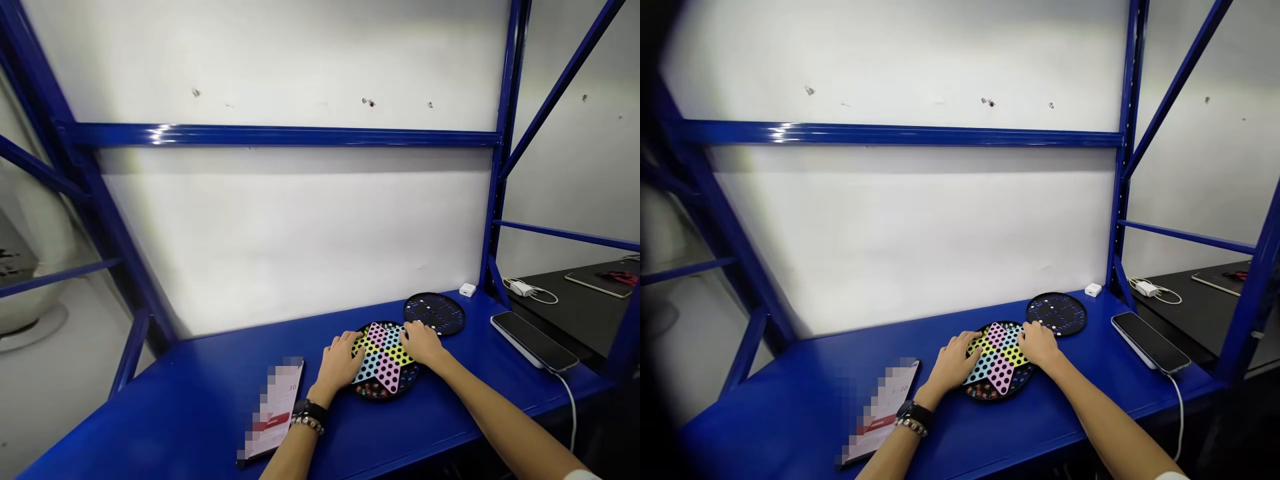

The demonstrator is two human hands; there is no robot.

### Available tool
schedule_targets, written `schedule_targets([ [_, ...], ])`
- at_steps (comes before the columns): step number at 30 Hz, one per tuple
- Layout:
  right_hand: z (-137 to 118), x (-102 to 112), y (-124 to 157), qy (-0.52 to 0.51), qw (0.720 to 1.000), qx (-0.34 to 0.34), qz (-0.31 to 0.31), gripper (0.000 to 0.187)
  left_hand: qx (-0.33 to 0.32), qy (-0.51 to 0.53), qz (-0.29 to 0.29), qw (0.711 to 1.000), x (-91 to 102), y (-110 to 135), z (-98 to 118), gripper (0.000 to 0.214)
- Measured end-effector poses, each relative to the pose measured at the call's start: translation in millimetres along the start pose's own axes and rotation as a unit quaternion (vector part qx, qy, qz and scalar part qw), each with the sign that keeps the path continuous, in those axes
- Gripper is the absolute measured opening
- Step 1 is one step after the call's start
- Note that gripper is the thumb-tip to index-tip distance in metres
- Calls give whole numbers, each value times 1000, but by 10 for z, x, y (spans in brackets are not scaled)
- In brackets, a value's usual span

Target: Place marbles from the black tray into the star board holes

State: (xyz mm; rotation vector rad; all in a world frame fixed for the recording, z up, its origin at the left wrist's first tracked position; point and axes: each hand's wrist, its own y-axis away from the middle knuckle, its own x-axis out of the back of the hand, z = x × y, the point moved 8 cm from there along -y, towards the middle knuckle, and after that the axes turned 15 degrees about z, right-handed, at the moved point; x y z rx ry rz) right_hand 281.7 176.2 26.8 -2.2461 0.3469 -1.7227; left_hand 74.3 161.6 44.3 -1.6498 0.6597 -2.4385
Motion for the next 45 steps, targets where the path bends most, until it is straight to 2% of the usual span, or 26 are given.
schedule_targets([
  [7,71,-35,0,-23,1000,-14,-6,39,-1,-2,4,1000,-10,-6,-2,38],
  [18,68,-21,10,-19,1000,-1,-4,45,1,-1,1,1000,-8,6,2,40],
  [29,160,-36,-22,-91,995,-45,18,44,1,1,-7,1000,-14,1,-3,40],
  [33,348,36,-129,-104,990,-81,42,50,0,1,-5,1000,-9,3,-6,40],
  [39,876,300,-270,-31,981,-138,131,46,-1,-1,-5,1000,-6,6,-2,41],
  [45,1021,113,-305,1,991,-118,69,34,0,-6,-4,1000,-20,5,-13,39],
])
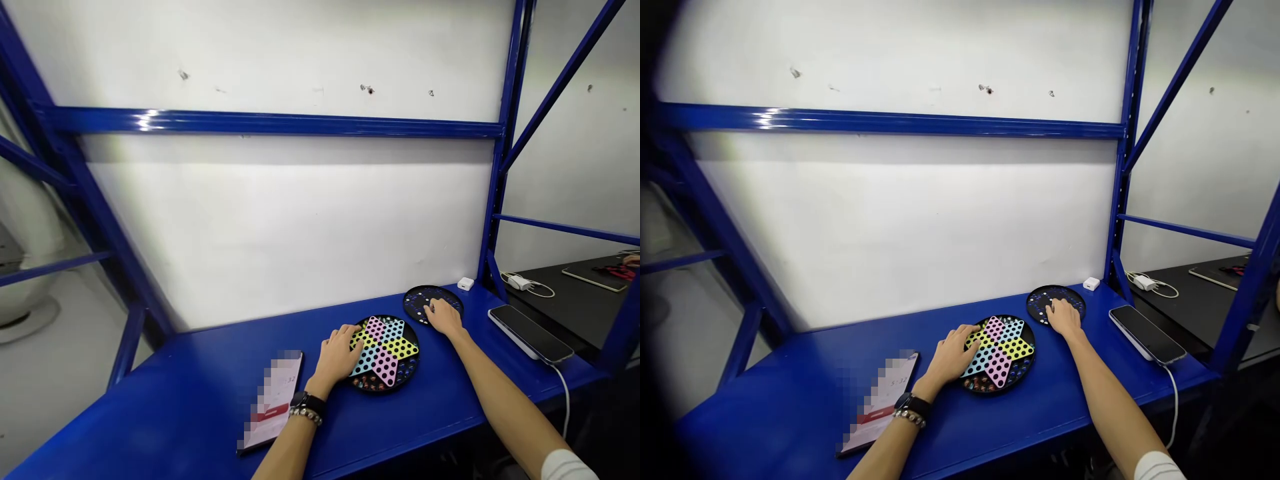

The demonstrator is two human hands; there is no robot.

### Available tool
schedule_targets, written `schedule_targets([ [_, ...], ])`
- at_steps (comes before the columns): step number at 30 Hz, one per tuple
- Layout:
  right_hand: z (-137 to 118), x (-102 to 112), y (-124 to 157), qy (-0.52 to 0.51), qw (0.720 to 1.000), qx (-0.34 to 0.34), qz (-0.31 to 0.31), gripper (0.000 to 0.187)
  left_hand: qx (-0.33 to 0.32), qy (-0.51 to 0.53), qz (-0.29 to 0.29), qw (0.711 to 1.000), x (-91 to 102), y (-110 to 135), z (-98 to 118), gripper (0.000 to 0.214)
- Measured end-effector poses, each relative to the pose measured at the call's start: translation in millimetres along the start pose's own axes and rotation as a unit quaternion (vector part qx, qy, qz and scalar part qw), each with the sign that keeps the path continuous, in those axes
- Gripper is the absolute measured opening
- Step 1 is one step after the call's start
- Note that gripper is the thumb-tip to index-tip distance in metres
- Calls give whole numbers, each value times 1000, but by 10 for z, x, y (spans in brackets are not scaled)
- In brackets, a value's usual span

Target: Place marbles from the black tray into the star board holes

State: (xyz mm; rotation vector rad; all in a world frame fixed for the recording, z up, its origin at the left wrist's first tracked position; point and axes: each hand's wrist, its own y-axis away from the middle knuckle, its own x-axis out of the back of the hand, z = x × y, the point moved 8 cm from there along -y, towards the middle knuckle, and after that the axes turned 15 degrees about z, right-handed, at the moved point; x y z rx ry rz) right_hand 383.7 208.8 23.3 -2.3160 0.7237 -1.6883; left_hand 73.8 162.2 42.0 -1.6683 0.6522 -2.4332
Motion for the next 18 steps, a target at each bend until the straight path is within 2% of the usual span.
schedule_targets([
  [6,-25,-32,48,-30,998,-9,-57,34,0,-12,-2,1000,7,0,7,40],
  [10,-137,1,132,-48,995,11,-87,37,-3,-18,-2,1000,12,-2,12,39],
  [12,-202,47,155,-64,995,22,-72,35,-4,-19,-1,1000,14,-3,13,39],
  [16,-340,183,149,-104,993,63,7,33,0,-12,-2,1000,9,-3,7,38],
  [18,-425,209,162,-134,986,92,24,36,1,-8,-4,1000,5,-4,6,38],
])
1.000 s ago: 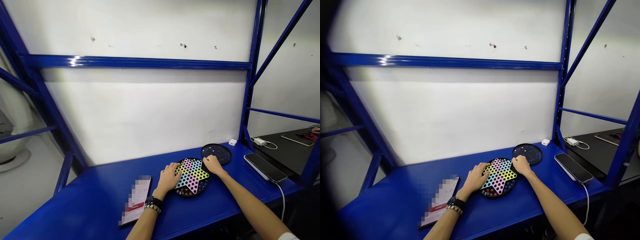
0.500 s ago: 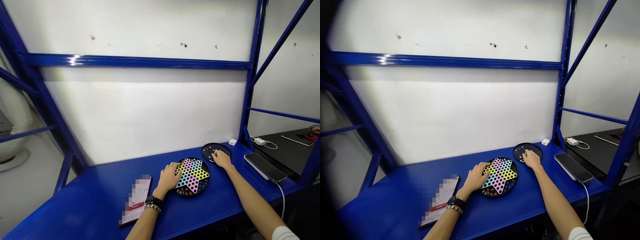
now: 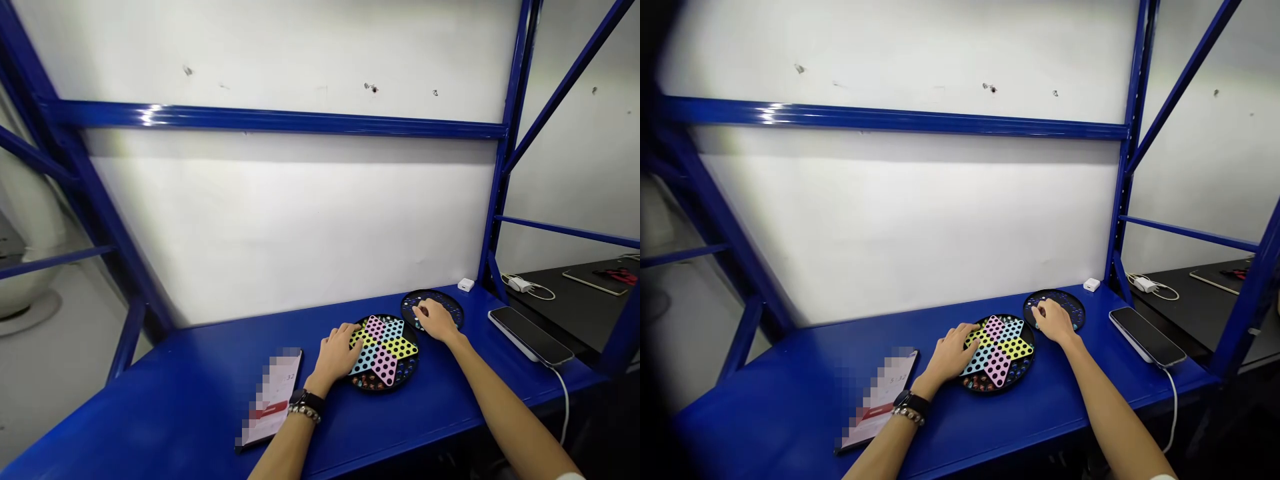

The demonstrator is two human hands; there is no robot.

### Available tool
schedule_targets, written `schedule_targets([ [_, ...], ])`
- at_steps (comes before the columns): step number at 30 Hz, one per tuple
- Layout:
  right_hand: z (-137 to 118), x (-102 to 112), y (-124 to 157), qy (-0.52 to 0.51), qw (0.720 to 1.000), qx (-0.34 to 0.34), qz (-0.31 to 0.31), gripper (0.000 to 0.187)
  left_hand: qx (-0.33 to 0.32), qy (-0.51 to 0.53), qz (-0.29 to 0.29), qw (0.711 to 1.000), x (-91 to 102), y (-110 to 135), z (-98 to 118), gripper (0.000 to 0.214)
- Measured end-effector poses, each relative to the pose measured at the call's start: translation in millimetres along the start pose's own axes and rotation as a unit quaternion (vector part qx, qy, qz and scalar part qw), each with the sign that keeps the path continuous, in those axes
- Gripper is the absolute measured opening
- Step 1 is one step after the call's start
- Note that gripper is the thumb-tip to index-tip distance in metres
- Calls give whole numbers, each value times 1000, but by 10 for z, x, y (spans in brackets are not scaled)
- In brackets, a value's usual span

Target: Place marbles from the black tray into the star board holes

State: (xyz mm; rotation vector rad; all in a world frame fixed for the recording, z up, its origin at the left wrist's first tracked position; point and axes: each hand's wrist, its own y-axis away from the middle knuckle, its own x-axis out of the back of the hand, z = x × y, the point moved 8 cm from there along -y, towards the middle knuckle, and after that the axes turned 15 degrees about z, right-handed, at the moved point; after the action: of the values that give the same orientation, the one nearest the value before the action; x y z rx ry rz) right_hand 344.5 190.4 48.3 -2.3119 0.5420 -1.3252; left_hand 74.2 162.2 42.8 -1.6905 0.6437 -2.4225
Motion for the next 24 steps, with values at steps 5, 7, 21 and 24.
schedule_targets([
  [5,-257,-181,122,-65,993,67,-66,48,2,1,-4,1000,2,-2,3,39],
  [7,-347,-255,200,-50,991,84,-93,49,2,-1,-5,1000,4,-1,5,40],
  [21,40,-22,-13,47,999,-16,-1,55,-5,-11,0,1000,-32,-7,-32,40],
  [24,335,36,-93,68,996,-65,-2,55,-4,-10,-1,1000,-30,-7,-26,40],
])
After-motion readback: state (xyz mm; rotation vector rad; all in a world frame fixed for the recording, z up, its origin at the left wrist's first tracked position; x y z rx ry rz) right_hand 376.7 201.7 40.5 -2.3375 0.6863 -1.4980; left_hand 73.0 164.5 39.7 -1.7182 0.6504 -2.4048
